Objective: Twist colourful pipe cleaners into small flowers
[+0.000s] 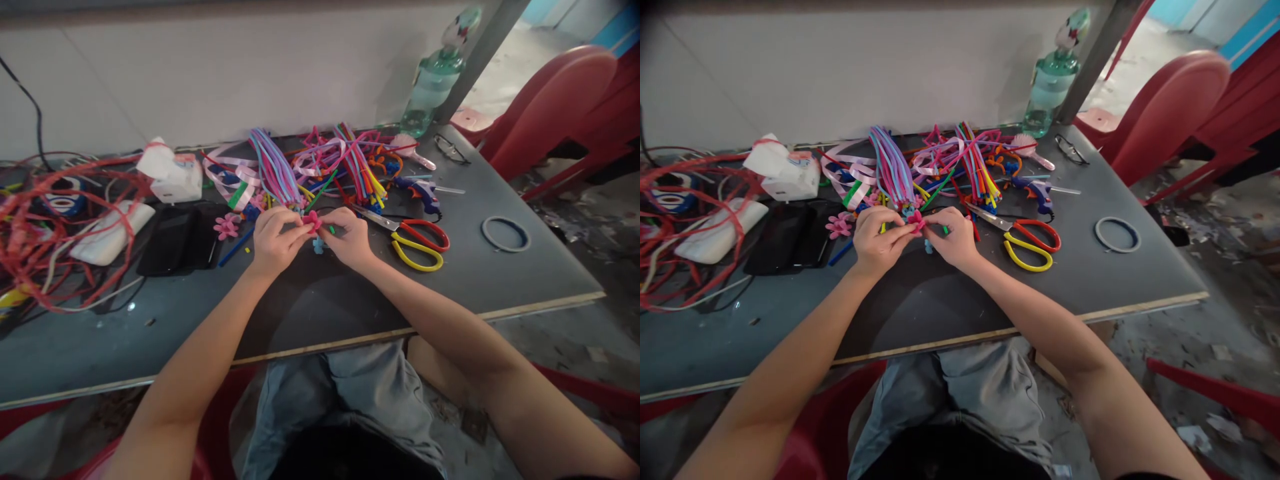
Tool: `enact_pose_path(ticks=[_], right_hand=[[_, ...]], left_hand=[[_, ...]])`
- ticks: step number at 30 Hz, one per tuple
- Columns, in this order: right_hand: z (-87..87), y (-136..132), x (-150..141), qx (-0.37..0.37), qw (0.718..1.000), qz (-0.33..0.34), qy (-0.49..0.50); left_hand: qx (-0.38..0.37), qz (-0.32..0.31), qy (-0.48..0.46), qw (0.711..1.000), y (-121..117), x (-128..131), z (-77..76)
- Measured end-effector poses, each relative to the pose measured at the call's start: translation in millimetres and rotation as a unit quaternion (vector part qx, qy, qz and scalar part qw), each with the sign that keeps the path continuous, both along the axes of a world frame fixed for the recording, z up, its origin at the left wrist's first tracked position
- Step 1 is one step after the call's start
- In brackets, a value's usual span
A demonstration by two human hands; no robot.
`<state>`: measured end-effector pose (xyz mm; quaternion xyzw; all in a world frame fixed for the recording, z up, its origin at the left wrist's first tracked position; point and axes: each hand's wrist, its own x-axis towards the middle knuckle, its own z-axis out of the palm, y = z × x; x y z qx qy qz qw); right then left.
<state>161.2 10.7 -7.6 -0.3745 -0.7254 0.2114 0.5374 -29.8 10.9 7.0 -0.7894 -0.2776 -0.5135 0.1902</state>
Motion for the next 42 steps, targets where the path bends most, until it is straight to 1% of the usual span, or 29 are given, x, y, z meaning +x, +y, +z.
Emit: enact_pose_path(ticks=[4,6,9,11,14,16,18,21,24,27,29,31,32,34,36,37,39,42], right_hand=[[3.1,-3.0,0.1,0.076,0.997,-0.017,0.011],[3.5,-4.2,0.0,0.081,0.996,-0.025,0.021],[2.8,-5.2,-0.1,0.044,0.998,-0.027,0.033],[1.9,-4.7,0.2,0.011,0.999,-0.030,0.036],[-0.2,-1.5,1.4,-0.043,0.996,-0.040,0.065],[-2.3,2.0,2.1,-0.080,0.991,-0.036,0.100],[-4.7,5.5,2.3,-0.116,0.985,-0.009,0.123],[-7.5,9.2,1.2,-0.169,0.977,0.053,0.122],[-8.1,10.5,-1.0,-0.193,0.971,0.079,0.120],[-7.2,9.8,-2.4,-0.207,0.960,0.108,0.155],[-6.3,8.7,-2.5,-0.220,0.952,0.134,0.167],[-6.0,7.9,-2.1,-0.223,0.951,0.144,0.158],[-6.3,7.7,-1.9,-0.219,0.954,0.141,0.152],[-7.7,8.2,-1.6,-0.205,0.959,0.125,0.147],[-9.9,9.2,-1.4,-0.188,0.965,0.107,0.147],[-11.1,9.7,-1.3,-0.178,0.968,0.099,0.144],[-12.6,10.1,-0.7,-0.159,0.976,0.085,0.126],[-11.7,8.4,1.6,-0.139,0.983,0.073,0.099]], left_hand=[[-0.042,-0.036,-0.026,0.998,-1.2,2.2,2.0],[-0.054,-0.040,-0.034,0.997,-2.7,2.5,2.5],[-0.099,-0.005,-0.011,0.995,-5.5,2.0,2.1],[-0.121,0.001,0.010,0.993,-6.9,1.8,1.0],[-0.121,-0.008,0.018,0.993,-6.9,2.1,-2.6],[-0.128,0.005,0.015,0.992,-5.6,1.9,-6.2],[-0.134,0.037,0.016,0.990,-3.8,1.0,-10.2],[-0.119,0.077,0.013,0.990,-1.8,-0.2,-14.8],[-0.085,0.058,-0.003,0.995,-1.3,-0.5,-15.9],[-0.038,0.049,0.011,0.998,-1.1,-1.6,-14.3],[-0.046,0.056,0.032,0.997,-0.7,-3.1,-12.9],[-0.077,0.049,0.033,0.995,-0.5,-4.4,-11.6],[-0.079,0.042,0.027,0.996,-0.7,-4.8,-11.0],[-0.043,0.035,0.017,0.998,-1.9,-4.7,-9.8],[-0.001,0.043,0.023,0.999,-3.5,-3.9,-9.2],[0.003,0.051,0.031,0.998,-4.2,-3.4,-9.2],[-0.027,0.061,0.044,0.997,-4.8,-2.6,-10.0],[-0.083,0.034,0.032,0.995,-4.3,-1.6,-11.6]])
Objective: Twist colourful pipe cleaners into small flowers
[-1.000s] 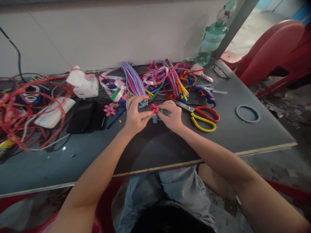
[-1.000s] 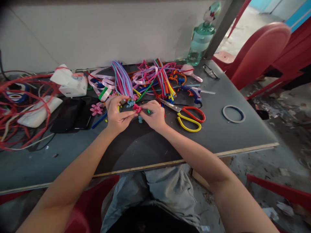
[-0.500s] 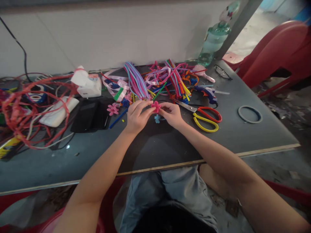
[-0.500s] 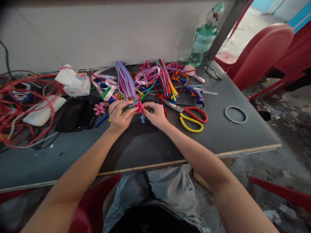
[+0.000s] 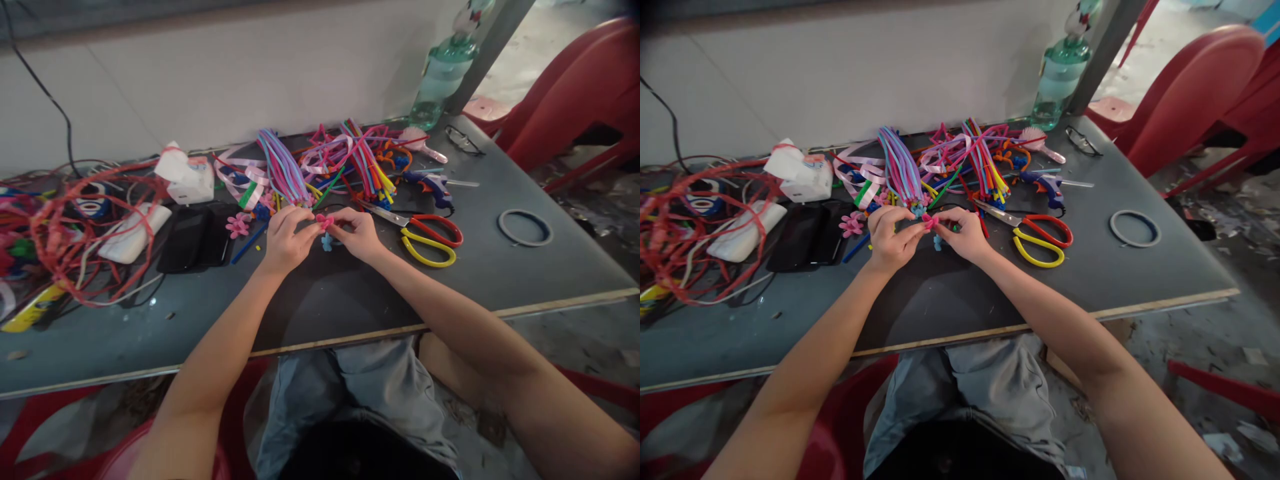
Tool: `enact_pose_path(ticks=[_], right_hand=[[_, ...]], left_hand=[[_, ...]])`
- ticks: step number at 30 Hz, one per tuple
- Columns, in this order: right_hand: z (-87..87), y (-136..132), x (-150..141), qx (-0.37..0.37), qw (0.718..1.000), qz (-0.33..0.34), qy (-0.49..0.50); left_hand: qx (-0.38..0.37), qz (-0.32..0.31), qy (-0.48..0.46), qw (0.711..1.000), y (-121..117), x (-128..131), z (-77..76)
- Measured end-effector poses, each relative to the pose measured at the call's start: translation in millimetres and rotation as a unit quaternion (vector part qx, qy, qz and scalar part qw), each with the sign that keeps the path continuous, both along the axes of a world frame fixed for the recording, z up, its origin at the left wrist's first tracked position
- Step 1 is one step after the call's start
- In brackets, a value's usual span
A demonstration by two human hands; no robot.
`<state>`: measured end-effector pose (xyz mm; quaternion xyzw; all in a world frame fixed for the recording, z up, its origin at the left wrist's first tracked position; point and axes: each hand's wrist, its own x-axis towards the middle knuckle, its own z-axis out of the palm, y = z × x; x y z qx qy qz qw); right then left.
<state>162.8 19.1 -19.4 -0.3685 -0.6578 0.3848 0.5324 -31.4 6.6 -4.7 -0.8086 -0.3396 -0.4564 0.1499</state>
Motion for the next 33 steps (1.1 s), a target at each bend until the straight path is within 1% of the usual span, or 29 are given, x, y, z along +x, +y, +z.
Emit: enact_pose_path(ticks=[2,3,6,8,10,12,15,17,22,25,28,30,33], right_hand=[[1.8,-1.8,2.0,0.010,1.000,-0.008,-0.018],[2.7,-2.5,2.9,0.015,0.999,-0.012,-0.028],[3.6,-3.2,4.2,0.028,0.998,-0.028,-0.046],[3.1,-2.7,3.7,0.029,0.997,-0.048,-0.053],[3.2,-2.6,2.7,0.029,0.995,-0.068,-0.063],[4.7,-3.6,1.6,0.040,0.993,-0.074,-0.077],[9.4,-6.5,0.3,0.085,0.988,-0.079,-0.099],[12.4,-8.6,-0.5,0.098,0.986,-0.076,-0.114],[16.6,-14.1,-3.6,0.054,0.991,-0.008,-0.122],[18.7,-17.0,-6.0,0.035,0.994,-0.014,-0.106],[21.4,-18.3,-7.4,0.024,0.996,-0.024,-0.086],[23.5,-18.4,-7.4,0.022,0.996,-0.020,-0.089],[25.1,-17.2,-5.8,0.022,0.995,-0.002,-0.100]], left_hand=[[-0.007,-0.015,-0.008,1.000,0.1,0.6,0.0],[0.003,-0.013,-0.003,1.000,-0.2,0.9,0.4],[0.061,0.008,0.025,0.998,-1.8,1.2,2.0],[0.069,0.021,0.038,0.997,-2.5,0.9,1.7],[0.039,0.036,0.036,0.998,-2.3,0.8,0.1],[0.005,0.043,0.019,0.999,-1.2,1.0,-1.4],[-0.021,0.035,-0.010,0.999,0.7,2.4,-1.0],[-0.034,0.032,-0.025,0.999,1.3,3.6,1.2],[-0.092,0.003,-0.050,0.994,0.4,6.1,5.4],[-0.135,-0.006,-0.084,0.987,-1.7,7.9,3.8],[-0.155,-0.003,-0.125,0.980,-3.5,10.9,1.0],[-0.173,0.005,-0.144,0.974,-3.7,12.9,-0.9],[-0.229,0.015,-0.196,0.953,-2.6,14.2,-3.7]])
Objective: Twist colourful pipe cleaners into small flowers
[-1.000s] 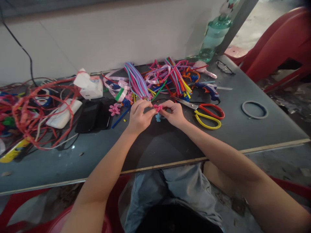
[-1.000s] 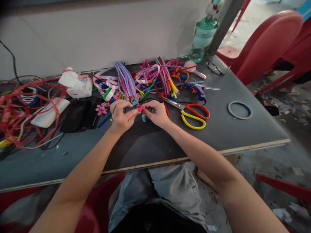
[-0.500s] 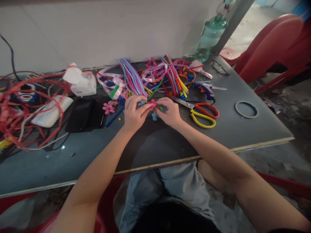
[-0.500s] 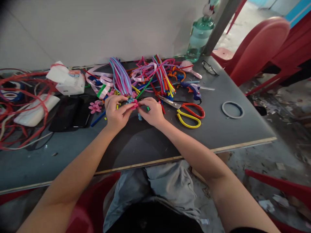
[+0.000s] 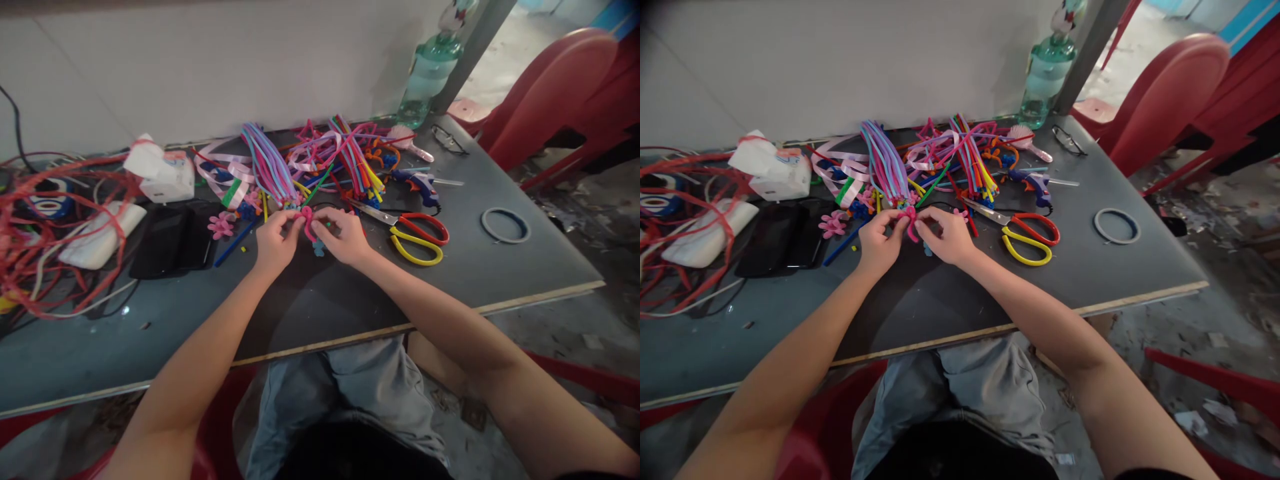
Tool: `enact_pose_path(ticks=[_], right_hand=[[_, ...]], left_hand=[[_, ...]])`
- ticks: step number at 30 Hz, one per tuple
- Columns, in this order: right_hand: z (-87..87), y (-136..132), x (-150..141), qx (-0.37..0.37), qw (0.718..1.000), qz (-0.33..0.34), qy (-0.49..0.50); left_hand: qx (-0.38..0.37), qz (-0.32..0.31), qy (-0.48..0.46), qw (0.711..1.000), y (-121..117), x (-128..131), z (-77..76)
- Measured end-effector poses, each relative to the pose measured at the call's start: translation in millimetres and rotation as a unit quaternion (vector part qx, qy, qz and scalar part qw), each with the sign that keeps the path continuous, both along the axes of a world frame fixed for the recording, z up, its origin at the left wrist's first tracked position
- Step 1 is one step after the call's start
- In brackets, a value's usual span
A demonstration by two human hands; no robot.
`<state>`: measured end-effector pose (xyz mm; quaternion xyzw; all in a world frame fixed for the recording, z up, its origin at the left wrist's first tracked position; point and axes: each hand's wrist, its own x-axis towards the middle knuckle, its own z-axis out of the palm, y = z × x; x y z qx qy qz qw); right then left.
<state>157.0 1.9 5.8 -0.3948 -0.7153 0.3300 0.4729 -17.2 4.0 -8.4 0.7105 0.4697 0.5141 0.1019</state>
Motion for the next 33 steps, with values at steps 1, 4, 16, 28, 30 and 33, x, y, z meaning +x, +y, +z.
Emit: enact_pose_path(ticks=[1,4,16,28,30,33], right_hand=[[-0.1,0.7,0.7,-0.001,1.000,0.002,0.001],[-1.9,2.8,2.3,-0.007,1.000,-0.017,0.016],[-7.3,7.7,3.4,0.204,0.975,-0.059,-0.064],[-19.9,11.3,4.0,0.326,0.930,-0.127,-0.115],[-19.5,12.3,5.6,0.321,0.932,-0.118,-0.120],[-16.0,12.2,6.6,0.329,0.930,-0.099,-0.132]], left_hand=[[-0.022,-0.001,-0.027,0.999,0.5,0.0,-0.7],[-0.060,0.006,-0.085,0.994,1.3,-0.2,-0.5],[-0.235,-0.095,-0.341,0.905,4.5,9.7,5.3],[-0.261,-0.094,-0.383,0.881,-2.0,14.6,1.6],[-0.274,-0.107,-0.397,0.870,-1.0,13.5,-1.5],[-0.277,-0.112,-0.408,0.863,0.6,12.0,-3.4]])
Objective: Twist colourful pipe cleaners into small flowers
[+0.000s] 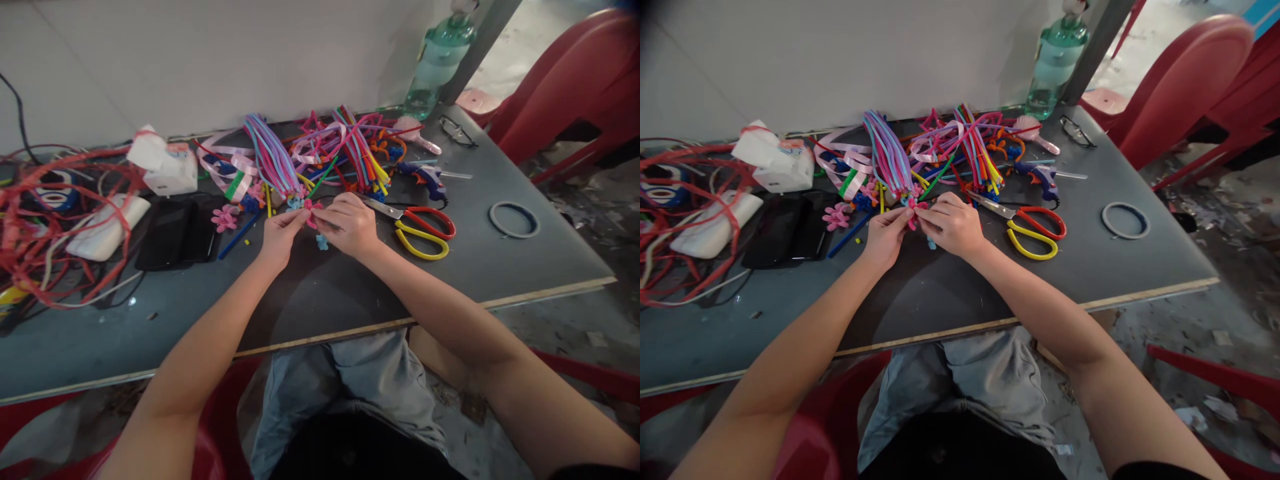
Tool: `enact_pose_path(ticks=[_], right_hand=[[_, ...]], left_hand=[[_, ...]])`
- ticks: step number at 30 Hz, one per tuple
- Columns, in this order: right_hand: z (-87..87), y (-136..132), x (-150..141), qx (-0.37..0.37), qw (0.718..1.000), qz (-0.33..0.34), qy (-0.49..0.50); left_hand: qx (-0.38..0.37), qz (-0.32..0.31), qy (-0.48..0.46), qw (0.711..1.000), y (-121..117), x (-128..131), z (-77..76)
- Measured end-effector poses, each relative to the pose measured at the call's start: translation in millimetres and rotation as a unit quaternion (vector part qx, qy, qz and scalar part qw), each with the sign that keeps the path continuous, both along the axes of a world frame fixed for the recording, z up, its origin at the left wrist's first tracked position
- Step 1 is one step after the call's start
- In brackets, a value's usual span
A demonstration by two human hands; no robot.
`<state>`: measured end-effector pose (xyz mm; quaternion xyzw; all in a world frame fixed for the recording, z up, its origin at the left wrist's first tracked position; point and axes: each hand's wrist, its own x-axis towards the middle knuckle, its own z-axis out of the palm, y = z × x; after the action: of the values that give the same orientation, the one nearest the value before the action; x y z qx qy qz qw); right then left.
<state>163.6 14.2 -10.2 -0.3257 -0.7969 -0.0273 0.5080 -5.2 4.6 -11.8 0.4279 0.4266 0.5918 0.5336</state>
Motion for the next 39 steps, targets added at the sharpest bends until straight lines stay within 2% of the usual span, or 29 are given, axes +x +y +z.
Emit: enact_pose_path(ticks=[2,4,7,10,12,15,17,19,23,26,30,36,37,39], right_hand=[[3.7,-1.1,-0.2,-0.022,1.000,0.018,0.011],[7.5,-2.4,-0.8,-0.084,0.995,0.026,0.051],[11.3,-3.6,-1.7,-0.198,0.973,0.028,0.118],[12.6,-4.7,-2.7,-0.280,0.950,0.037,0.134],[13.6,-5.9,-2.8,-0.297,0.946,0.033,0.126],[16.7,-6.3,-0.4,-0.265,0.958,0.039,0.103],[19.3,-4.5,2.9,-0.251,0.962,0.064,0.086],[21.3,-1.9,5.8,-0.265,0.956,0.088,0.086],[22.3,0.9,5.9,-0.345,0.917,0.127,0.153],[22.9,1.4,3.9,-0.382,0.882,0.188,0.201],[24.3,6.0,7.5,-0.445,0.835,0.263,0.190],[20.7,18.1,18.1,-0.563,0.740,0.344,0.131],[19.3,19.6,18.5,-0.566,0.738,0.346,0.126],[16.4,21.6,17.4,-0.538,0.766,0.318,0.150]], left_hand=[[0.003,0.002,-0.002,1.000,0.9,-0.4,0.2],[0.011,0.002,0.005,1.000,1.7,-0.5,0.5],[0.044,0.001,0.045,0.998,2.7,-1.5,-0.4],[0.084,0.011,0.124,0.989,2.9,-4.5,-1.5],[0.106,0.027,0.189,0.976,2.3,-7.5,-0.6],[0.159,0.047,0.277,0.946,2.0,-12.8,3.4],[0.193,0.038,0.293,0.936,3.3,-15.7,6.5],[0.197,0.011,0.271,0.942,5.4,-17.5,8.8],[0.135,-0.051,0.192,0.971,7.8,-17.0,12.1],[0.096,-0.083,0.145,0.981,7.5,-15.8,14.5],[0.065,-0.094,0.152,0.982,8.6,-16.9,14.4],[0.066,-0.132,0.196,0.969,9.0,-17.4,8.5],[0.074,-0.129,0.204,0.968,8.8,-17.2,7.7],[0.097,-0.104,0.216,0.966,8.6,-17.2,6.6]])
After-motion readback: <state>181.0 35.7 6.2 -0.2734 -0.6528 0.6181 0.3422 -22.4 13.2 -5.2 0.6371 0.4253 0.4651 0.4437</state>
